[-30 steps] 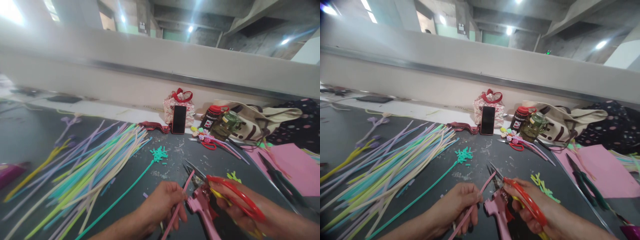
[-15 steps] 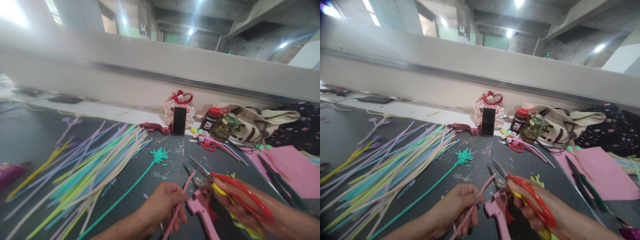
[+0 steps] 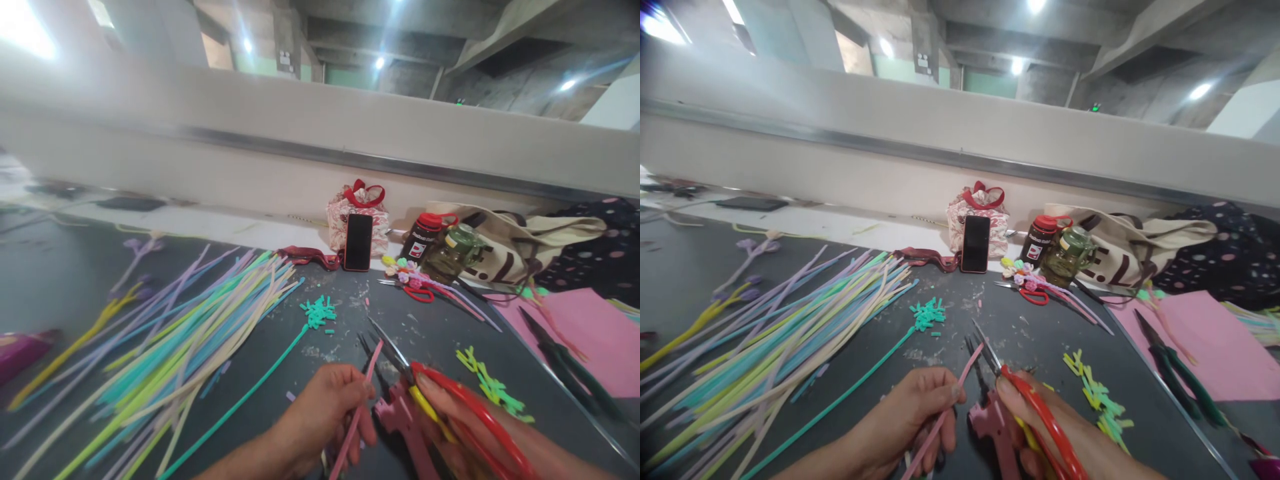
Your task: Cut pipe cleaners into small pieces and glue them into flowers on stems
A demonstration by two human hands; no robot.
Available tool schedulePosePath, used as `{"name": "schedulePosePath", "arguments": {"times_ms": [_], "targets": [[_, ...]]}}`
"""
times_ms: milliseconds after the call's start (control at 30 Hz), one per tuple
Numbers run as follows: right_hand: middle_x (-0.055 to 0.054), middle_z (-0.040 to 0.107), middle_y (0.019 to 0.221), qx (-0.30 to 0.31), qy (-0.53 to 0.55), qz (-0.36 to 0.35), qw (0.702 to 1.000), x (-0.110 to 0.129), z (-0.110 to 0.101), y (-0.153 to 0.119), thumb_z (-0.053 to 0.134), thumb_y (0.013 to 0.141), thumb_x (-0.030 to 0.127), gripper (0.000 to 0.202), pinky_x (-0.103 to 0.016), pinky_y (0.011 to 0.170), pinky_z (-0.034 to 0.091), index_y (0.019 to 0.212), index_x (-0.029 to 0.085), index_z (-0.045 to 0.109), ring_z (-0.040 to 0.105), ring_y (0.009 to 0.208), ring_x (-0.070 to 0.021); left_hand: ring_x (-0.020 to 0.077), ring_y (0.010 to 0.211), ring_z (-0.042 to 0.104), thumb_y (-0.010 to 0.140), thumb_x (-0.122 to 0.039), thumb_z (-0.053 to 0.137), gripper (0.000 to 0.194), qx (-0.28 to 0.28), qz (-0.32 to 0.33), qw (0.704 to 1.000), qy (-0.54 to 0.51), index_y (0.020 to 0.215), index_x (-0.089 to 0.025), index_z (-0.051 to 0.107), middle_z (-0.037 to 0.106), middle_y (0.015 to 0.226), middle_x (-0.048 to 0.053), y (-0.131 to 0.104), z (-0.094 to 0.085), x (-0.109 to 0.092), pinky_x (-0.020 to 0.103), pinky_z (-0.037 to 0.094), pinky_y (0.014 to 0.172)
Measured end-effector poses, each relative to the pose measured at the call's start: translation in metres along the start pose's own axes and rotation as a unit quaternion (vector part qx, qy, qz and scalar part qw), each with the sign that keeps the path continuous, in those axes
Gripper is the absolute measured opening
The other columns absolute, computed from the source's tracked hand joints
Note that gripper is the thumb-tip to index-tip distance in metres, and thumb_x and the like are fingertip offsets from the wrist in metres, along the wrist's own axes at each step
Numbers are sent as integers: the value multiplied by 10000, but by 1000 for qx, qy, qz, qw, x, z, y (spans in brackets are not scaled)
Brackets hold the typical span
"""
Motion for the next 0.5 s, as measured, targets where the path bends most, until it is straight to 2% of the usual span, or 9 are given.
{"name": "schedulePosePath", "arguments": {"times_ms": [133, 267, 400, 500], "targets": [[82, 438, 473, 17, 16, 49, 999, -9, 5, 13, 543, 708, 604, 416, -94, 275, 263, 811, 203, 512, 396, 310, -28, 69, 276, 425, 712, -393, 504, 242, 1, 2, 1000, 5, 763, -157, 480, 577, 475, -8, 0, 1, 0, 129, 261, 250], [99, 427, 509, 9, 80, 81, 993, -12, 2, 18, 613, 727, 479, 354, -69, 263, 171, 903, 204, 476, 300, 295, 8, 69, 276, 424, 703, -401, 511, 257, 10, -2, 1000, 3, 755, -151, 488, 575, 473, -8, 0, 1, 0, 137, 283, 251], [70, 495, 545, -28, 91, 134, 986, -13, -7, 20, 626, 732, 445, 351, -58, 270, 163, 948, 200, 497, 340, 294, 19, 80, 278, 438, 683, -408, 514, 267, 19, -9, 1000, 1, 755, -151, 489, 576, 474, -4, 1, 0, 2, 142, 268, 249], [53, 546, 598, -31, 105, 126, 986, -16, -12, 24, 651, 705, 451, 406, -55, 276, 199, 1012, 237, 493, 385, 310, 11, 84, 279, 438, 672, -406, 516, 266, 16, -6, 1000, 8, 763, -158, 484, 583, 479, -4, 3, -2, 3, 146, 273, 250]]}}
Point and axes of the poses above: each hand's wrist, its own y-axis towards the middle knuckle, its own z-axis out of the palm, x = y × z, the point moved 4 cm from there along y, towards the middle knuckle
